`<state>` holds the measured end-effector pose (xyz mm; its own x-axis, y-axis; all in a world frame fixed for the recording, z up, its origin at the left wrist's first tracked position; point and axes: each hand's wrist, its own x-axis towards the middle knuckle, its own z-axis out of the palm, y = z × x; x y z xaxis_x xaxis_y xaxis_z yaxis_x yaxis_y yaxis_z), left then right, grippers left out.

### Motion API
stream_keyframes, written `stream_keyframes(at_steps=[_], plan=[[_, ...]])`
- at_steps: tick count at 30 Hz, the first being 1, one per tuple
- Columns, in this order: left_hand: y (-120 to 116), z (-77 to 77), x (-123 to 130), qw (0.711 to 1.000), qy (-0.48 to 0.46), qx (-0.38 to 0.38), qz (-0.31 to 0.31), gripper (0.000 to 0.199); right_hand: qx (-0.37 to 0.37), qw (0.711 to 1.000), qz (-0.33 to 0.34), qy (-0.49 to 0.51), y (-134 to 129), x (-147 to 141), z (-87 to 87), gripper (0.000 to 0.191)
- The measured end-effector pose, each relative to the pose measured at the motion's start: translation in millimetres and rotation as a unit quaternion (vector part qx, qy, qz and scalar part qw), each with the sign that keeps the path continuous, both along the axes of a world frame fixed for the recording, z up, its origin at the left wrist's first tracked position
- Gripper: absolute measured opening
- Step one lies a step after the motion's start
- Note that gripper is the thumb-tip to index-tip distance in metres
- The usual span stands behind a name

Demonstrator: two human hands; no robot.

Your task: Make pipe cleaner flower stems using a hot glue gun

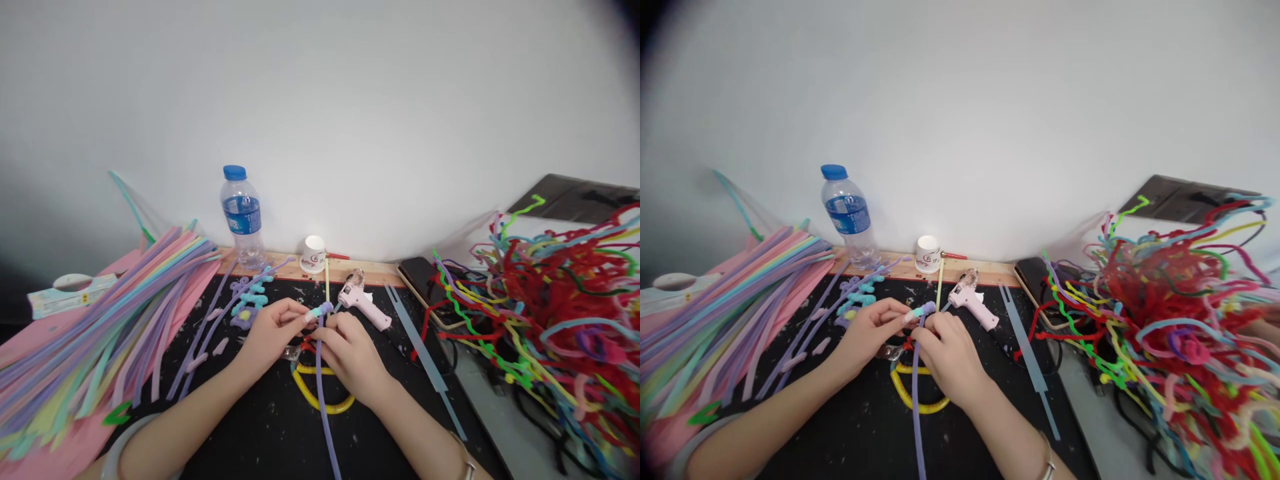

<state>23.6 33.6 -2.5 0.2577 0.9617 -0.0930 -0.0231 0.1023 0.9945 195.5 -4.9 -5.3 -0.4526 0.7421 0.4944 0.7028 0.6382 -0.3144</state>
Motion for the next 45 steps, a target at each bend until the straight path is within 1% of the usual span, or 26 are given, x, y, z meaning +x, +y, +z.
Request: stream_keyframes(at_steps=[3,6,12,14,16,18,20,23,28,33,37,39,42,45], plan=[[0,-0.3,0,1.0,-0.001,0.006,-0.01,0.017,-0.001,0.998,0.015,0.064,1,3,-3.7,0.021],[0,-0.8,0,1.0,-0.009,-0.004,-0.008,0.018,0.016,0.992,0.025,0.12,2,6,-7.0,0.022],[0,3.8,1,0.999,-0.03,-0.024,0.0,0.021,0.064,0.984,-0.01,0.167,0,7,-7.9,0.025],[-1,4.3,1,0.999,-0.025,-0.027,-0.014,0.024,0.077,0.982,-0.016,0.171,0,8,-8.0,0.026],[-2,3.0,0,0.998,-0.022,-0.019,-0.049,0.028,0.081,0.983,-0.012,0.162,0,8,-8.6,0.027],[-3,0.6,-1,0.996,-0.021,-0.003,-0.084,0.034,0.077,0.986,0.005,0.146,0,7,-9.3,0.027],[-4,-1.4,-1,0.995,-0.016,0.008,-0.103,0.038,0.068,0.989,0.028,0.129,0,6,-9.6,0.027],[-4,-2.2,-1,0.994,-0.011,0.006,-0.108,0.039,0.056,0.99,0.046,0.121,-1,5,-9.0,0.025],[-3,-2.8,1,0.994,0.016,0.014,-0.103,0.031,0.035,0.991,0.048,0.122,0,5,-9.5,0.024],[-4,-5.5,0,0.991,0.086,0.061,-0.087,0.032,0.033,0.988,0.057,0.139,2,6,-12.4,0.026],[-4,-5.2,-1,0.981,0.137,0.094,-0.105,0.031,0.011,0.984,0.068,0.164,1,7,-7.4,0.027],[-4,-4.0,-1,0.969,0.177,0.132,-0.115,0.032,0.001,0.98,0.067,0.189,1,7,-3.4,0.024],[-5,-2.2,-2,0.942,0.229,0.197,-0.143,0.031,-0.022,0.972,0.041,0.231,1,9,0.7,0.017],[-6,-1.5,-3,0.926,0.245,0.221,-0.182,0.029,-0.06,0.969,0.021,0.24,2,11,1.3,0.014]])
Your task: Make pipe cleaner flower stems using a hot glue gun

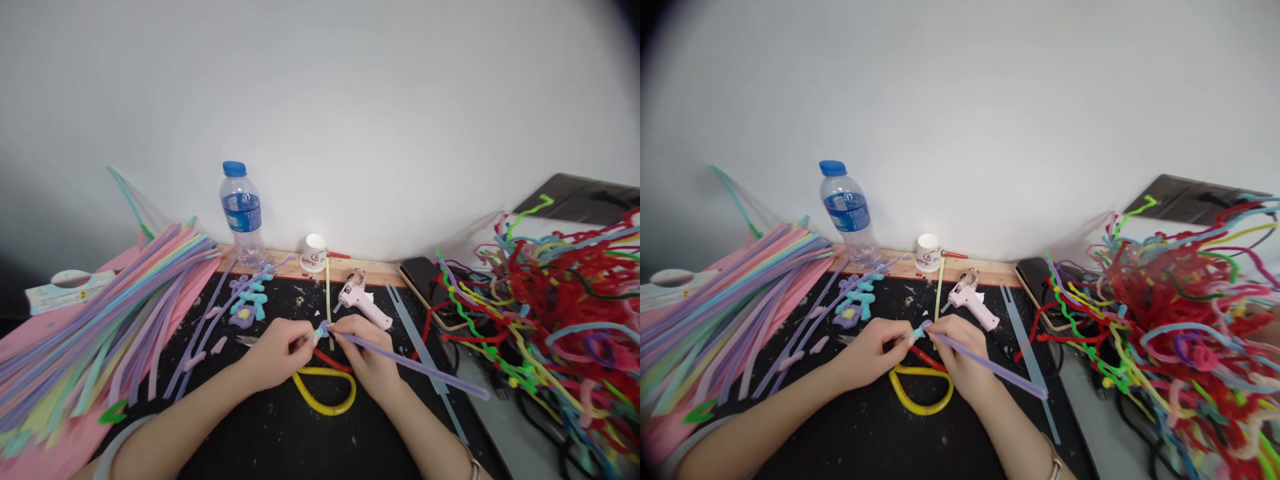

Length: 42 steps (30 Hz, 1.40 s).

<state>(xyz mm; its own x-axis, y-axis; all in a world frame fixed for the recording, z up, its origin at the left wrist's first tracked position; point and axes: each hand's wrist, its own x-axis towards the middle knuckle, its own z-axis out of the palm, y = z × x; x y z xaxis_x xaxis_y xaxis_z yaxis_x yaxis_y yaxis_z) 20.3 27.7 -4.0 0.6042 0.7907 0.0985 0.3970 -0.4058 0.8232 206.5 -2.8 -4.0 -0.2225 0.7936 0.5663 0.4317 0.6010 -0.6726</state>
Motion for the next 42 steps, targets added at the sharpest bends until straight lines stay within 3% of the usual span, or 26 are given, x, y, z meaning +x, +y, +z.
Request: stream_keyframes(at_steps=[8,23,26,33,42], plan=[[-4,0.4,-3,0.997,-0.001,0.005,-0.078,0.027,-0.04,0.999,0.011,0.005,1,1,-3.5,0.011],[-4,2.4,-4,0.988,-0.02,-0.037,-0.145,0.032,-0.107,0.992,0.06,0.023,-1,-7,-1.8,0.011],[-3,3.5,-3,0.99,-0.024,-0.046,-0.13,0.03,-0.132,0.988,0.052,0.055,1,-7,-3.1,0.011],[0,1.3,4,0.981,-0.096,-0.169,0.019,0.031,-0.178,0.974,-0.003,0.138,2,-7,-9.1,0.011],[2,0.9,5,0.97,-0.147,-0.191,0.021,0.023,-0.163,0.98,-0.02,0.108,3,-7,-9.2,0.008]])
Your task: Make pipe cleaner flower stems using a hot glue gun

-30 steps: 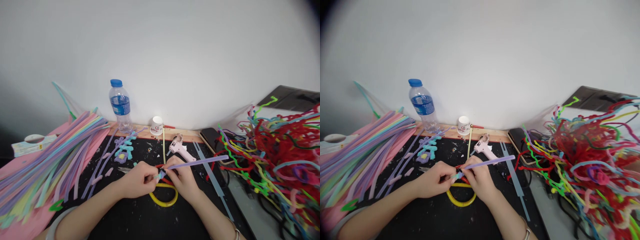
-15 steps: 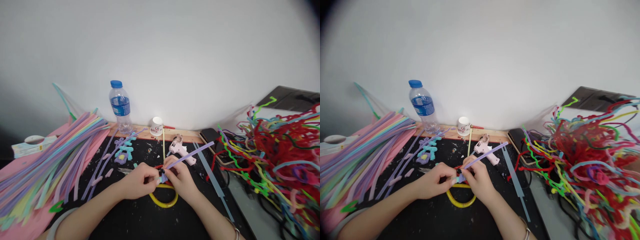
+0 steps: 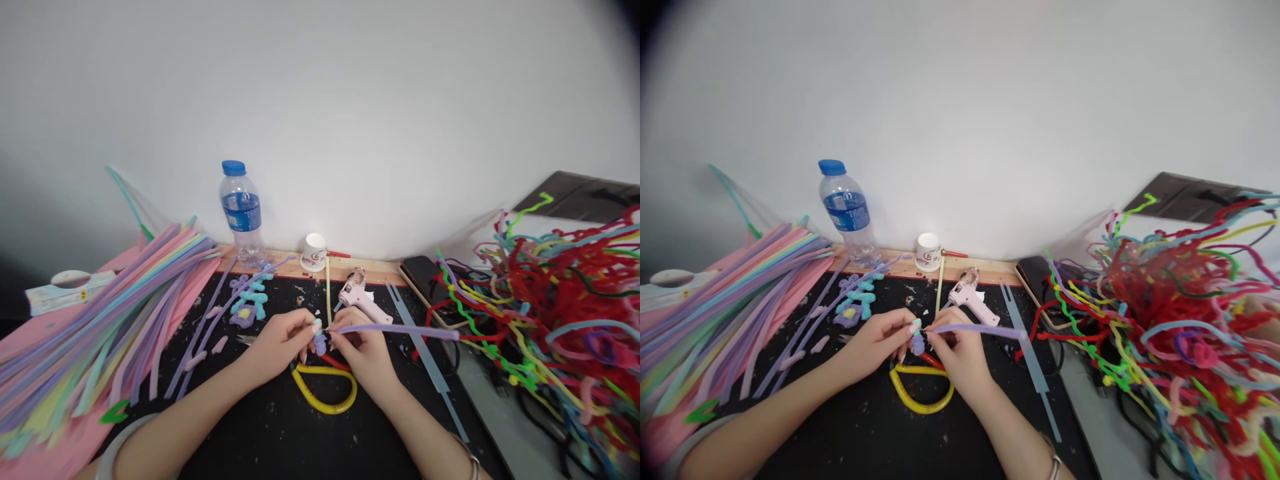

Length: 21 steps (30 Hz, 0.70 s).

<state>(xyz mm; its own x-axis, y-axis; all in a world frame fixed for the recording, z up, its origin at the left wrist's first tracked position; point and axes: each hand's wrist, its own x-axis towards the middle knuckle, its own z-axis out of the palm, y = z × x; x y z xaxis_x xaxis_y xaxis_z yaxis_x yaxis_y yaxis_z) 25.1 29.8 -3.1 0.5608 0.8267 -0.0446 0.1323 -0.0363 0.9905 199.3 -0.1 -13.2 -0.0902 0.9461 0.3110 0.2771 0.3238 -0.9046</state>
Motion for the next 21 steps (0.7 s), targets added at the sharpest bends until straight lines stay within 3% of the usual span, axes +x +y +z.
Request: stream_keyframes(at_steps=[9,16,21], plan=[[1.5,-1.7,-4.2,0.997,-0.04,-0.032,-0.052,0.027,0.013,1.0,-0.008,-0.016,0.2,-1.0,3.0,0.007],[1.0,-3.0,-1.9,0.998,-0.056,-0.038,-0.009,0.021,0.053,0.997,-0.038,-0.043,-1.4,0.1,6.0,0.02],[-1.8,-1.7,0.4,1.0,0.008,0.002,-0.012,0.029,0.061,0.994,-0.081,-0.041,-2.2,0.7,4.2,0.027]])
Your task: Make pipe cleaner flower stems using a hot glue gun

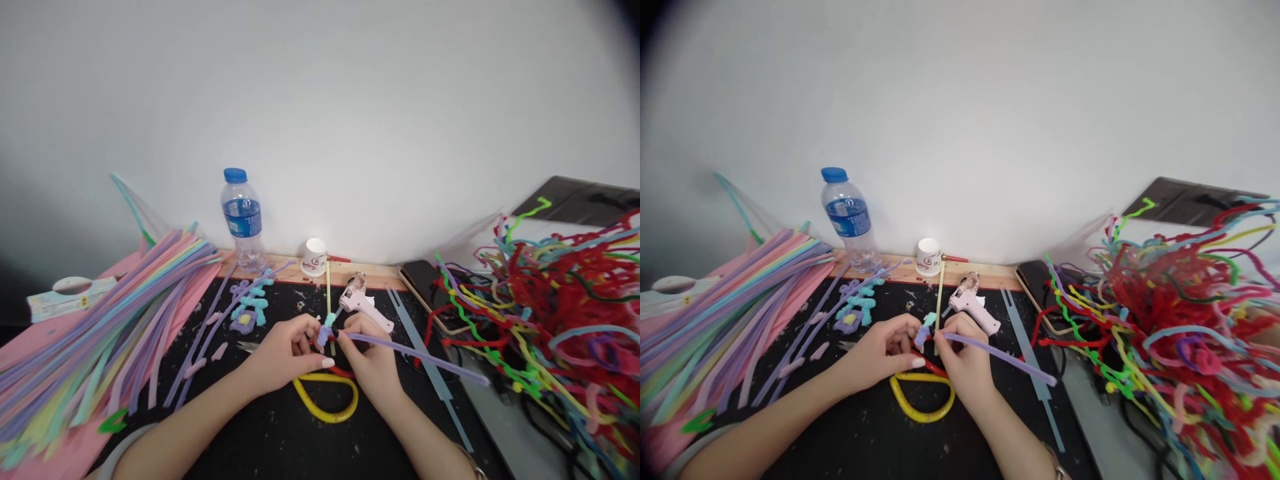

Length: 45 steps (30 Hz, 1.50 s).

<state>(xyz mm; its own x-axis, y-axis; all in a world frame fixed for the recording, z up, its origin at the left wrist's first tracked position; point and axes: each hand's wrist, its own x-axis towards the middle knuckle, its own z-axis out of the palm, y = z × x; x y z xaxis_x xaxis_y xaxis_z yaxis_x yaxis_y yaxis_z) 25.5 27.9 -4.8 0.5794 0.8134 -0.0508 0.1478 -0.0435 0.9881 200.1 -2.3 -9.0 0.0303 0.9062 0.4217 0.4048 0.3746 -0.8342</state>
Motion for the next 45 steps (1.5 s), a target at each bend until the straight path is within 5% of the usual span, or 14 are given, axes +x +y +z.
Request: stream_keyframes(at_steps=[7,21,37,45], plan=[[-1.0,-3.2,2.7,0.999,0.04,0.009,0.024,0.018,0.008,1.0,0.012,-0.003,-1.6,-3.9,1.1,0.028],[-0.7,1.6,0.5,0.999,0.039,0.034,0.01,0.03,0.029,0.999,0.014,-0.033,0.2,-2.3,2.1,0.018],[-2.4,-1.4,2.8,0.993,-0.065,-0.068,0.065,0.035,0.066,0.993,0.061,-0.074,-6.8,-2.2,8.3,0.014],[-2.6,-3.7,0.8,0.962,-0.183,-0.204,0.005,0.031,0.08,0.992,0.067,-0.066,-5.9,-1.4,4.8,0.014]])
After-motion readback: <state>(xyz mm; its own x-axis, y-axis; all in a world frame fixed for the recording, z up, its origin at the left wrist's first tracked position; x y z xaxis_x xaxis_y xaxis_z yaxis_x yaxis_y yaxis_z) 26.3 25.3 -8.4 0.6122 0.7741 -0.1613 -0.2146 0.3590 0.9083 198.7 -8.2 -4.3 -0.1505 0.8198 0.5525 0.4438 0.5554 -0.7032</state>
